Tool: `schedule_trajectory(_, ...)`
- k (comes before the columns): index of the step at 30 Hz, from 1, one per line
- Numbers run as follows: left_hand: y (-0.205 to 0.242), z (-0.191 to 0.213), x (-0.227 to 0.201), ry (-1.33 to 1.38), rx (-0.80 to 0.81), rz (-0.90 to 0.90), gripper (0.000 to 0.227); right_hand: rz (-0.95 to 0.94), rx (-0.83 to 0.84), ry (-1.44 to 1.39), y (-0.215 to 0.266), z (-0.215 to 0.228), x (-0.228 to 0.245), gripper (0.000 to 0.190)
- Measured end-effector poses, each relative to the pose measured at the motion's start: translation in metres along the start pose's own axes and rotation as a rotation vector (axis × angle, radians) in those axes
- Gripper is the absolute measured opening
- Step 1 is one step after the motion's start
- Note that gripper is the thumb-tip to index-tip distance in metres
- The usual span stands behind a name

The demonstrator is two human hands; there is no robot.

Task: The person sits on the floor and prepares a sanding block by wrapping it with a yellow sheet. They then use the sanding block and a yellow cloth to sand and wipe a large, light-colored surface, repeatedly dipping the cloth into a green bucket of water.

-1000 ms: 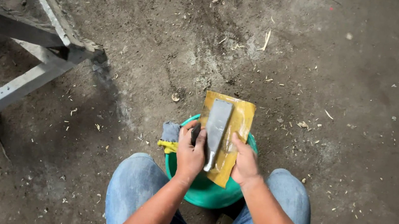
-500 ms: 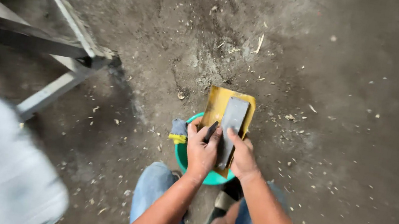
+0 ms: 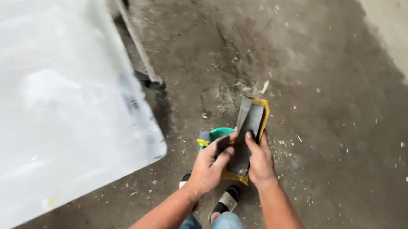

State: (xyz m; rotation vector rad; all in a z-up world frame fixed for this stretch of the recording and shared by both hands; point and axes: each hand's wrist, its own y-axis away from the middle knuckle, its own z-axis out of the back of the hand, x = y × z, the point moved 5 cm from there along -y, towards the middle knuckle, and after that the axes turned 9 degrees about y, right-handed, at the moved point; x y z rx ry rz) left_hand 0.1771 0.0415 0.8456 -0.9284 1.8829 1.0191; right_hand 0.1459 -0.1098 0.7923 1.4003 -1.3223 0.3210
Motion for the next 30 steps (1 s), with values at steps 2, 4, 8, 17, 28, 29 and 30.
schedule_trajectory(2,0.015,-0.001,-0.030,-0.065,0.018,0.008,0.039,0.035,0.043,0.020,0.003,-0.021,0.009,0.040)
schedule_trajectory(4,0.037,-0.010,-0.048,-0.259,0.081,-0.151,0.036,0.024,-0.023,0.107,0.011,-0.035,0.012,0.049)
schedule_trajectory(8,0.075,-0.009,-0.066,-0.667,-0.044,-0.364,0.050,-0.232,0.117,-0.114,0.020,-0.069,-0.003,0.060)
schedule_trajectory(17,0.107,0.108,-0.037,-0.067,-0.662,-0.182,0.031,-0.190,0.158,0.248,0.055,-0.158,-0.001,0.046)
schedule_trajectory(28,0.095,0.219,-0.056,0.102,-0.541,-0.236,0.033,-0.110,0.165,0.256,0.007,-0.264,-0.123,0.037)
schedule_trajectory(29,0.090,0.238,-0.051,0.104,-0.527,-0.226,0.033,-0.108,0.148,0.253,0.005,-0.278,-0.128,0.037)
schedule_trajectory(30,0.085,0.257,-0.048,0.019,-0.517,-0.212,0.033,-0.104,0.110,0.318,0.003,-0.292,-0.133,0.040)
